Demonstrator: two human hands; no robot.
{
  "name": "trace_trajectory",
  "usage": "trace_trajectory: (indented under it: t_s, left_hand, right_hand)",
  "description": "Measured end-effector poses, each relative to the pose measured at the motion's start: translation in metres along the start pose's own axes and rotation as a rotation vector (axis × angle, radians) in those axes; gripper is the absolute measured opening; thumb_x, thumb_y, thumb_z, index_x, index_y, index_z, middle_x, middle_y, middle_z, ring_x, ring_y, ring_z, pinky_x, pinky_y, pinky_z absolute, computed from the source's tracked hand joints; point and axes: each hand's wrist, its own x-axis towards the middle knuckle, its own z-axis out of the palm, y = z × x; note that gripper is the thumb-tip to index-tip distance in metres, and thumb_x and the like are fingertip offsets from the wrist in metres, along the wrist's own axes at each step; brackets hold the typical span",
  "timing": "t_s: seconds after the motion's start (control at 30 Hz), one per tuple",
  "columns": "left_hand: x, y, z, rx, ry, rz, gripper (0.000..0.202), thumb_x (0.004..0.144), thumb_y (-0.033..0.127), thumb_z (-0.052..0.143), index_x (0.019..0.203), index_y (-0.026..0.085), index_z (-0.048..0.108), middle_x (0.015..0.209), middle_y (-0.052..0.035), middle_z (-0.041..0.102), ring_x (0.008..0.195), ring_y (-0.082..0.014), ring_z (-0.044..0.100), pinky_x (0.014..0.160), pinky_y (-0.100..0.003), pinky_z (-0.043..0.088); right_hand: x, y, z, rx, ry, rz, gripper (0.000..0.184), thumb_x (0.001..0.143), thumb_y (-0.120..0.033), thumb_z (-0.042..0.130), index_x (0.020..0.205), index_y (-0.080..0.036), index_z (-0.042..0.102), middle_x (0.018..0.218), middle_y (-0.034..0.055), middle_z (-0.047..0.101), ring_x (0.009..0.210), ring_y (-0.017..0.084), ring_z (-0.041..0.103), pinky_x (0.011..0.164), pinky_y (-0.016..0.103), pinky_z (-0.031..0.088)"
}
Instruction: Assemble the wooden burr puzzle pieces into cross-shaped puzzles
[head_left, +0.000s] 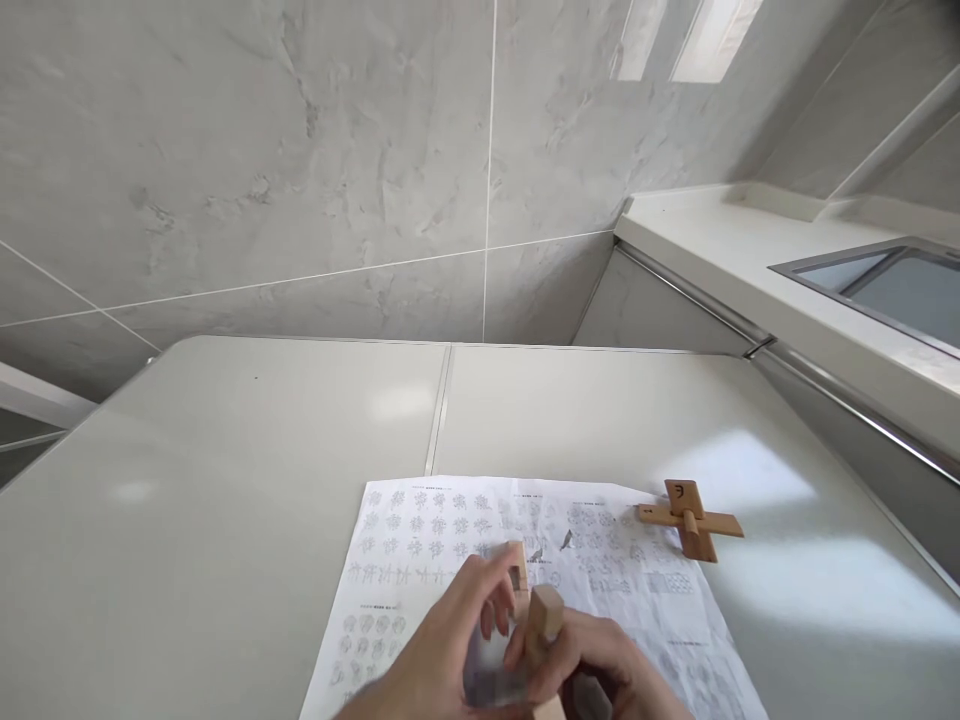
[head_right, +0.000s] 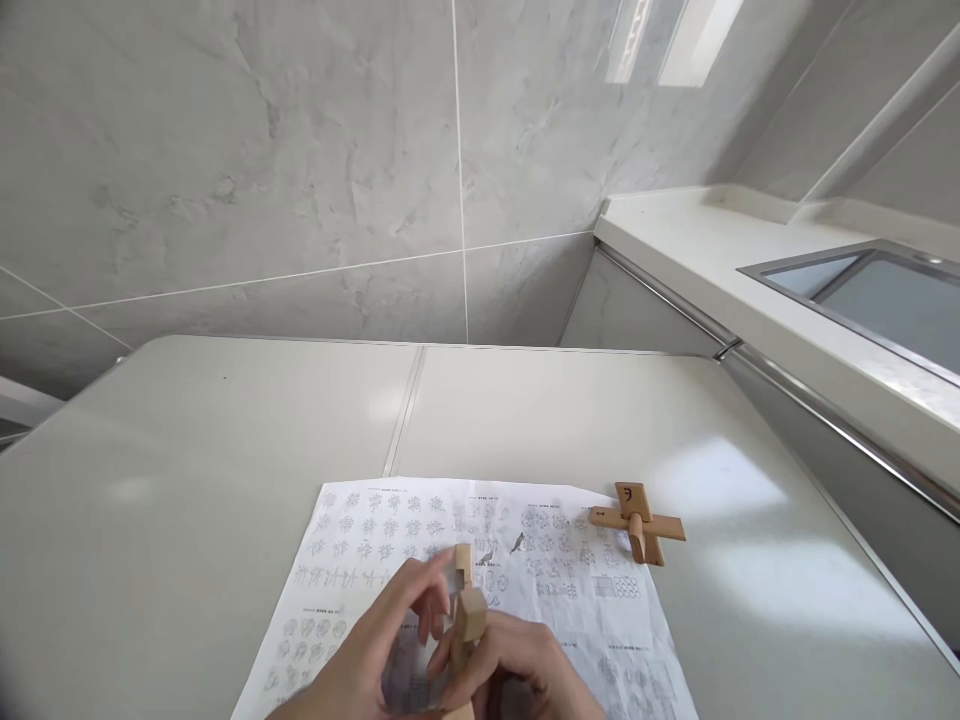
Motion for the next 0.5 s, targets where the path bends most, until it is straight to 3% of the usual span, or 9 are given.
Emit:
trace_trajectory:
  t_s: [0.07, 0.13, 0.17, 0.27, 0.33, 0.5]
  left_hand:
    - [0.002, 0.007, -0.003, -0.179, 0.001, -0.103, 0.086, 0.093, 0.043, 0.084, 0.163, 0.039, 0.033, 0.111, -0.0047, 0.061, 0.086, -0.0181, 0.064, 0.077, -0.031, 0.056]
    - [0.004, 0.012, -0.005, -0.386, -0.072, -0.229, 0.055, 0.104, 0.058, 0.066, 0.146, 0.027, 0.050, 0.097, -0.0034, 0.065, 0.062, -0.0112, 0.059, 0.054, -0.021, 0.046]
    - [0.005, 0.013, -0.006, -0.475, -0.136, -0.293, 0.050, 0.108, 0.065, 0.052, 0.131, 0.021, 0.059, 0.087, -0.0028, 0.065, 0.051, -0.0088, 0.054, 0.045, -0.019, 0.038]
    - [0.009, 0.015, -0.007, -0.614, -0.330, -0.403, 0.082, 0.107, 0.079, 0.022, 0.095, 0.013, 0.070, 0.063, -0.0032, 0.062, 0.036, -0.0074, 0.039, 0.034, -0.020, 0.027]
    - [0.010, 0.014, -0.007, -0.630, -0.399, -0.429, 0.087, 0.103, 0.084, 0.028, 0.086, 0.012, 0.073, 0.058, -0.0034, 0.061, 0.035, -0.0076, 0.035, 0.032, -0.021, 0.023]
    - [0.011, 0.017, -0.008, -0.671, -0.439, -0.488, 0.062, 0.100, 0.075, 0.053, 0.088, 0.016, 0.068, 0.060, -0.0002, 0.060, 0.038, -0.0076, 0.040, 0.036, -0.021, 0.021]
  right_hand:
    - [0.003, -0.005, -0.007, 0.021, 0.050, -0.089, 0.024, 0.078, -0.045, 0.098, 0.090, -0.032, 0.082, 0.100, 0.0058, 0.080, 0.091, 0.027, 0.077, 0.078, 0.035, 0.062]
    - [0.004, -0.011, -0.014, -0.041, 0.089, -0.120, 0.022, 0.081, -0.042, 0.097, 0.092, -0.032, 0.080, 0.107, 0.0064, 0.081, 0.096, 0.028, 0.078, 0.080, 0.035, 0.063]
    - [0.004, -0.014, -0.017, -0.084, 0.113, -0.158, 0.022, 0.082, -0.043, 0.096, 0.092, -0.031, 0.080, 0.106, 0.0067, 0.082, 0.095, 0.027, 0.079, 0.077, 0.034, 0.064]
    - [0.003, -0.016, -0.020, -0.277, 0.155, -0.278, 0.020, 0.086, -0.040, 0.094, 0.092, -0.029, 0.078, 0.108, 0.0082, 0.082, 0.094, 0.028, 0.080, 0.080, 0.035, 0.066]
    - [0.002, -0.015, -0.019, -0.395, 0.126, -0.328, 0.016, 0.089, -0.033, 0.092, 0.096, -0.030, 0.077, 0.111, 0.0073, 0.082, 0.093, 0.026, 0.081, 0.079, 0.032, 0.065]
    - [0.000, -0.013, -0.019, -0.541, 0.094, -0.316, 0.011, 0.097, -0.025, 0.081, 0.105, -0.030, 0.075, 0.115, 0.0090, 0.078, 0.085, 0.023, 0.078, 0.060, 0.026, 0.060]
